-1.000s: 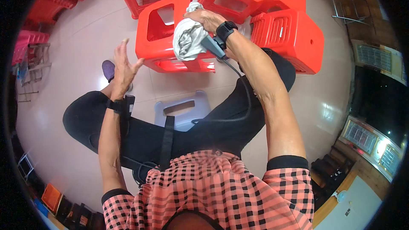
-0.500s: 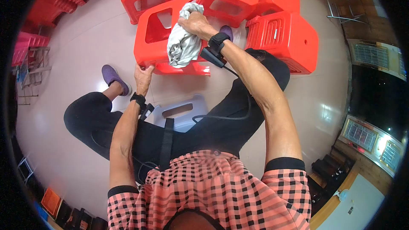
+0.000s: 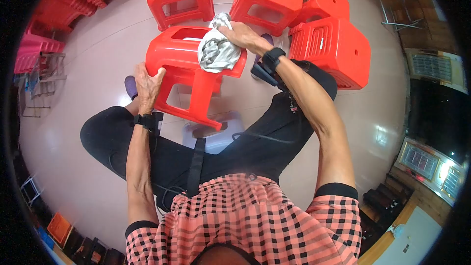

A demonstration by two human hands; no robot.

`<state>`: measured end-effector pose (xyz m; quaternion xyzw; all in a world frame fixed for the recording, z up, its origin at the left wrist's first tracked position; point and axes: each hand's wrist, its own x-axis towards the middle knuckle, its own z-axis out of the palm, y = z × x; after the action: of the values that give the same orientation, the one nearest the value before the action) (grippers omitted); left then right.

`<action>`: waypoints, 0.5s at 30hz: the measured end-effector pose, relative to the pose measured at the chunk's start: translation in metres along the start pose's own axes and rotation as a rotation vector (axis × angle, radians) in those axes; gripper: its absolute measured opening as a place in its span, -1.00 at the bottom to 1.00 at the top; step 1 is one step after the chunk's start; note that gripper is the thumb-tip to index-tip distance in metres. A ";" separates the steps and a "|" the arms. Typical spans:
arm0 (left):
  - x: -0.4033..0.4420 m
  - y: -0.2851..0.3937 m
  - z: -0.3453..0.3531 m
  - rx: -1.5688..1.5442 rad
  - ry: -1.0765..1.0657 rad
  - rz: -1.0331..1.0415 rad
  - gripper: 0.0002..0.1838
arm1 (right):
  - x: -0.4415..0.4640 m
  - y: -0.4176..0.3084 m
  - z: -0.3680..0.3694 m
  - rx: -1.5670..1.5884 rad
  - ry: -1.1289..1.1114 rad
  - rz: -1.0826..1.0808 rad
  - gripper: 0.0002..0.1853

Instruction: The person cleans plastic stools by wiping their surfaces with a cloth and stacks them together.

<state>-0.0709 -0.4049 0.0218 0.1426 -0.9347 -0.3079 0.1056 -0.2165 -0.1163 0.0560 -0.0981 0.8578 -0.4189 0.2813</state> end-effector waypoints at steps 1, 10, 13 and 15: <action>-0.002 -0.005 0.004 -0.046 -0.014 -0.013 -0.55 | -0.009 -0.002 0.001 -0.094 0.046 -0.062 -0.40; -0.008 -0.017 0.040 -0.280 -0.052 -0.039 -0.66 | -0.046 -0.046 0.042 -0.688 0.135 -0.190 -0.53; -0.015 -0.017 0.044 -0.281 -0.040 -0.001 -0.66 | 0.000 -0.059 0.063 -0.713 -0.059 -0.101 -0.62; -0.016 -0.013 0.048 -0.282 -0.092 0.043 -0.65 | 0.043 -0.056 0.094 -0.687 -0.115 -0.178 -0.70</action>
<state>-0.0667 -0.3838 -0.0257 0.0923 -0.8888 -0.4402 0.0883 -0.2023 -0.2314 0.0362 -0.2847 0.9194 -0.1226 0.2419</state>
